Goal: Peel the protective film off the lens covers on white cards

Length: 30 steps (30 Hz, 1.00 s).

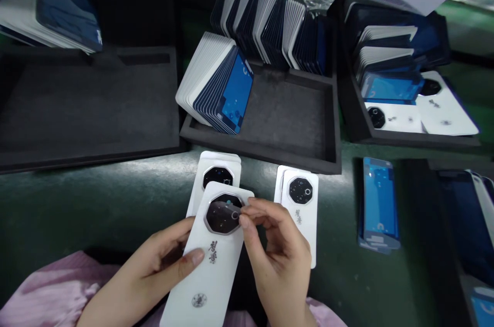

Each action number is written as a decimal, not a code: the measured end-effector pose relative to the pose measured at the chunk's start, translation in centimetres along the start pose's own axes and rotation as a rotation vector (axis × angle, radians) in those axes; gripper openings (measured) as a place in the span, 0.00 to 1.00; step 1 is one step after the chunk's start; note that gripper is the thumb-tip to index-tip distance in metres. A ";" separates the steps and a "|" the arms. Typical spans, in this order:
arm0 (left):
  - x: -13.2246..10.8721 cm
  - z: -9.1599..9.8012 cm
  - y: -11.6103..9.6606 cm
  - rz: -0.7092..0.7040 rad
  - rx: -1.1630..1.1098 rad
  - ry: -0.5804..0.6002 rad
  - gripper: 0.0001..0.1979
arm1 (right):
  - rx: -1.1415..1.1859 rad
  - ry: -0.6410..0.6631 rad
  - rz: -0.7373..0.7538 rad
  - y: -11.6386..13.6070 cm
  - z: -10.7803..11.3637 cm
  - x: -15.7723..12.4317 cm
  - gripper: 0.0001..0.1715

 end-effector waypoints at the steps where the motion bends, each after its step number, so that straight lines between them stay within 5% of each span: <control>1: 0.0 0.0 0.0 0.001 0.003 -0.002 0.15 | -0.006 0.001 0.003 0.0 0.0 0.0 0.14; 12: -0.3 0.6 0.0 -0.043 0.240 -0.067 0.17 | -0.075 -0.011 0.066 0.3 0.1 -0.3 0.15; 19: -0.7 0.4 -1.3 -0.194 0.396 -0.087 0.10 | -0.326 -0.056 0.166 1.0 0.4 -0.1 0.13; 22: -0.5 0.4 -1.0 -0.128 0.304 -0.076 0.12 | -0.247 -0.059 0.030 -0.2 1.3 0.6 0.13; 27: -0.4 0.0 -0.4 -0.027 0.022 -0.016 0.16 | 0.071 0.400 -0.248 -2.6 -1.8 0.0 0.07; 30: -0.5 0.1 -0.6 -0.068 -0.046 -0.019 0.16 | -0.052 0.209 -0.260 -3.6 2.4 1.6 0.11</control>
Point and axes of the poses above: each hand's wrist, its own x-axis towards the middle knuckle, its own z-axis out of the back of the hand, y = z × x, the point moved 10 cm from there along x, towards the middle knuckle, and after that the axes turned 3 degrees about -y, right-handed, at the moved point
